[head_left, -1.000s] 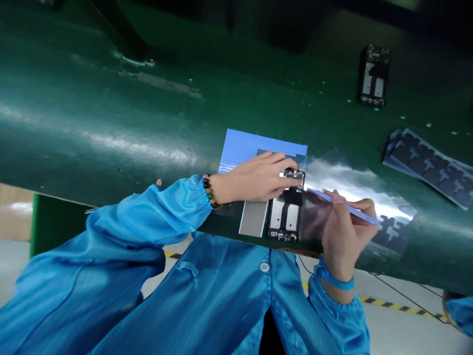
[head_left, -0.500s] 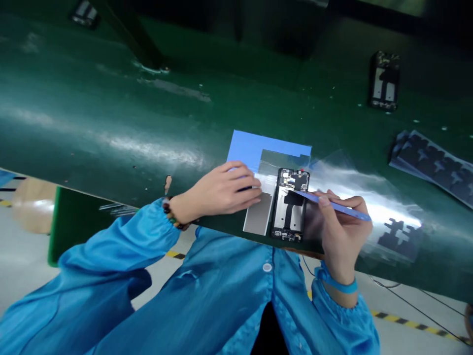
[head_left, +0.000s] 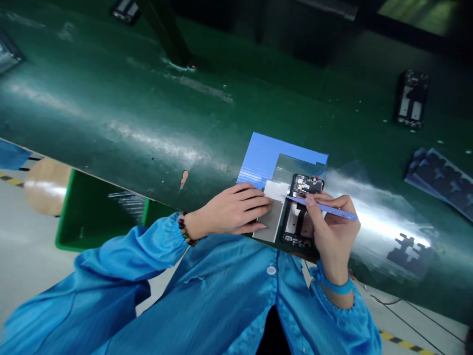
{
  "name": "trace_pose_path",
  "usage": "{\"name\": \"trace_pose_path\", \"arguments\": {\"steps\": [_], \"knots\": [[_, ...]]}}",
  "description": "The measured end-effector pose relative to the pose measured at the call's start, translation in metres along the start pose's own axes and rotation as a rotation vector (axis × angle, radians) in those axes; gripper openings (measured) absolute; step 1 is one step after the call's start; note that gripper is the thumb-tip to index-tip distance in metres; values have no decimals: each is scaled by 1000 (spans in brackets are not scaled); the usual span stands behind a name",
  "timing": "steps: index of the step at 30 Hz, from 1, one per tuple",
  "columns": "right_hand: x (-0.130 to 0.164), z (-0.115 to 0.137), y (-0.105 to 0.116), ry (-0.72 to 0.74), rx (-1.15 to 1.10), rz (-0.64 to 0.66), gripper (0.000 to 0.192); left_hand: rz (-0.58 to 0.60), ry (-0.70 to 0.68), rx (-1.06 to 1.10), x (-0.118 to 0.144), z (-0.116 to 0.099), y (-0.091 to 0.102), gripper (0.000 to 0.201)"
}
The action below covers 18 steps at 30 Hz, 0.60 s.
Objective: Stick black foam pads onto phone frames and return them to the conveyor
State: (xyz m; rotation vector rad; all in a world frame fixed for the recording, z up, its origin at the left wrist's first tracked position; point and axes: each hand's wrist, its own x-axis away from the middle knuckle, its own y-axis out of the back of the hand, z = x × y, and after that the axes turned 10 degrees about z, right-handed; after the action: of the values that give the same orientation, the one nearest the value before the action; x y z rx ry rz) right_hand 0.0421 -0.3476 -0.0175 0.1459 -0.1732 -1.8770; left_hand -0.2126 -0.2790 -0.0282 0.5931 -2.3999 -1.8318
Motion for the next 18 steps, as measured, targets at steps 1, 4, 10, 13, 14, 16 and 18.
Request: {"name": "trace_pose_path", "arguments": {"steps": [1, 4, 10, 13, 14, 16, 18], "knots": [[2, -1, 3, 0, -3, -7, 34, -14, 1, -5, 0, 0, -1, 33], [8, -3, 9, 4, -2, 7, 33, -37, -26, -23, -3, -1, -2, 34], [17, -7, 13, -14, -1, 30, 32, -18, -64, -54, -10, -5, -4, 36], [20, -9, 13, -27, -2, 34, 33, -1, -60, -31, -11, -5, -4, 33], [20, -10, 13, -29, -3, 34, 33, 8, -59, -22, -11, -5, -4, 34], [21, -11, 13, -37, -11, 33, 33, 21, -57, -10, -10, -4, -4, 34], [21, -12, 14, -43, -21, 34, 34, 27, -60, -5, -11, -4, -4, 33]]}}
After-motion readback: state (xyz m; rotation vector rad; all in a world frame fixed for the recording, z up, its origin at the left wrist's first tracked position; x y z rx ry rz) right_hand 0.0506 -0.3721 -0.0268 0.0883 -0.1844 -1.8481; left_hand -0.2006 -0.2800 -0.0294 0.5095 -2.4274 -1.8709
